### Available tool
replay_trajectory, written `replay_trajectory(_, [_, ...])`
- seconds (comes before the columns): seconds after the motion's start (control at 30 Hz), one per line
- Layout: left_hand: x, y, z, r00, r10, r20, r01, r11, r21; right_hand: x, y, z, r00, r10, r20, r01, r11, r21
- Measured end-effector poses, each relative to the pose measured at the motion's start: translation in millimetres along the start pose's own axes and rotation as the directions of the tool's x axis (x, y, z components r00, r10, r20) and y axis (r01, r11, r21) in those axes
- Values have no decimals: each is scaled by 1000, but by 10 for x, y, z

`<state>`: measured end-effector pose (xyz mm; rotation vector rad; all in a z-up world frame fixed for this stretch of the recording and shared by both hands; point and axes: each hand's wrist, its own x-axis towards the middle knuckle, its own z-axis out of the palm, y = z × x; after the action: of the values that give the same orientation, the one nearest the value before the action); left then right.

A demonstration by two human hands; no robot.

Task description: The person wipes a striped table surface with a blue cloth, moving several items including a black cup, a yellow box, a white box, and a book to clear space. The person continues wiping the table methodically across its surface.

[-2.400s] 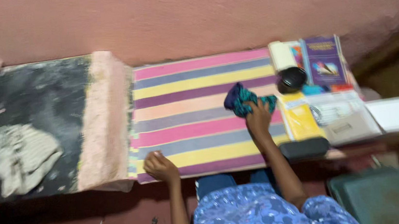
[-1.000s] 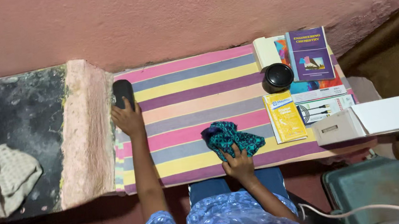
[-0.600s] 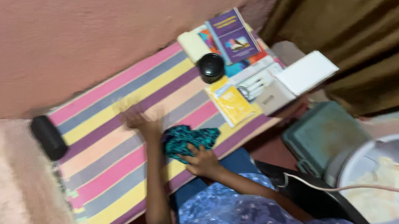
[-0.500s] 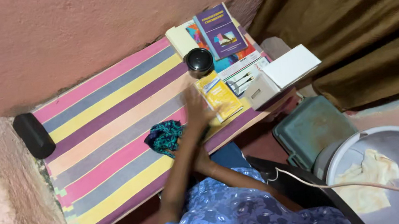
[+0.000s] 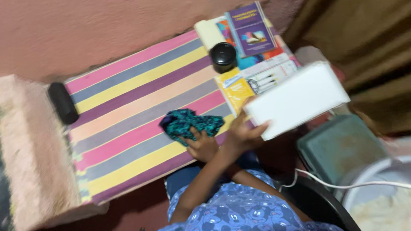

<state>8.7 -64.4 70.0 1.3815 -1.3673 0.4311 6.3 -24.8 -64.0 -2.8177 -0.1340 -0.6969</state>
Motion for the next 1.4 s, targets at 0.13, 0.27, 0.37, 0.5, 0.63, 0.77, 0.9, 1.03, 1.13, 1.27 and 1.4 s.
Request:
replay_trajectory(0.13, [-840, -135, -1341, 886, -230, -403, 429, 736, 524, -32, -39, -106, 1000, 11, -5, -11, 999, -33])
replay_trajectory(0.27, [-1458, -352, -2784, 775, -191, -603, 627, 105, 772, 58, -69, -168, 999, 23, -29, -24, 999, -30])
replay_trajectory(0.37, [-1775, -389, -3298, 468, -447, -762, 828, -79, 555, 71, -108, -207, 998, 13, -66, -15, 999, -38])
replay_trajectory(0.5, [-1968, -515, -3769, 431, -342, -835, 857, -136, 497, 69, -110, -198, 995, 0, -100, -5, 999, -54])
replay_trajectory(0.63, [-1932, -718, -4006, 406, -321, -856, 865, -169, 473, 55, -106, -164, 998, 12, -66, -15, 999, -43])
replay_trajectory(0.77, [-1835, -676, -4087, 551, -256, -794, 800, -109, 590, 101, -96, -230, 999, 9, -47, -8, 1000, 26])
replay_trajectory(0.9, [-1741, -635, -3673, 636, -123, -762, 747, -148, 648, 244, 28, -336, 1000, -6, 12, 6, 999, 42])
replay_trajectory(1.03, [-1340, -1116, -2752, 790, -57, -611, 613, 101, 783, 232, 245, -360, 994, 80, -77, -69, 989, 132])
replay_trajectory(1.13, [-663, -1753, -1742, 728, -494, -474, 685, 514, 516, 126, 321, -322, 991, 56, -119, -38, 987, 154])
replay_trajectory(1.27, [363, -2345, -577, 751, -658, 49, 461, 578, 673, -10, 377, -183, 991, 72, -114, -53, 986, 157])
replay_trajectory(1.4, [695, -2363, 28, 606, -790, 92, 647, 556, 522, -144, 482, 97, 993, 45, -109, -45, 999, 8])
